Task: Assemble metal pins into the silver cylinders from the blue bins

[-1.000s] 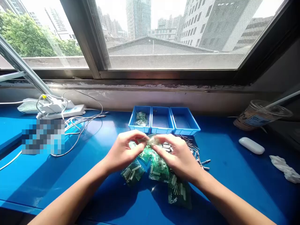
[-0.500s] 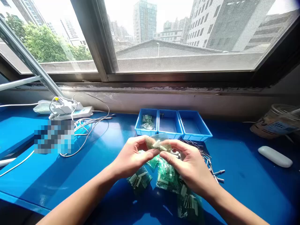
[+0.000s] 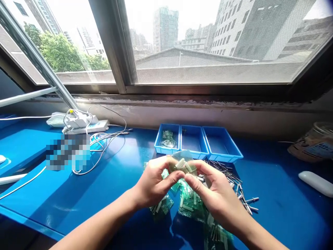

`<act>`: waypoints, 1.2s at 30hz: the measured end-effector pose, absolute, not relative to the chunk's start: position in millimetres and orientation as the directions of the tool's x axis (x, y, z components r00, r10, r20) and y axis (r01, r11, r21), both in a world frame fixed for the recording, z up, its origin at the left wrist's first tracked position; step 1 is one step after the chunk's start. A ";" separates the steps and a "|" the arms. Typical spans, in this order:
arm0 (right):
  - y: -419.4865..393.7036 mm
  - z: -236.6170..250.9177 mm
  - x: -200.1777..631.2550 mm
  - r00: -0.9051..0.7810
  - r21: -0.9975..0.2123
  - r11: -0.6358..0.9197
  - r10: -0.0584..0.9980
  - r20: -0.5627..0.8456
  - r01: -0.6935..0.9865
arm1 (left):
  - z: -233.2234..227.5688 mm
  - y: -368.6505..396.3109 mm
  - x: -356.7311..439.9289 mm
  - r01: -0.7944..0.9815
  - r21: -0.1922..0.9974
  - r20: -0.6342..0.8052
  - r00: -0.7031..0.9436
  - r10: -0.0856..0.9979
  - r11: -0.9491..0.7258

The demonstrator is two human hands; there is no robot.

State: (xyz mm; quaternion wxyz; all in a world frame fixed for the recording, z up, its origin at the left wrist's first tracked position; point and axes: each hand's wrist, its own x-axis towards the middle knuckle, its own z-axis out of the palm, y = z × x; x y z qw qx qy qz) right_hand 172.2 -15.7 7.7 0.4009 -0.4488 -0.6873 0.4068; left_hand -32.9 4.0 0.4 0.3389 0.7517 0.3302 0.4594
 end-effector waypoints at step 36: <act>-8.6 -17.3 169.0 -0.525 -0.435 0.584 0.811 0.259 0.686 | 11.5 26.2 -91.8 0.959 0.181 -0.072 0.235 0.969 -0.219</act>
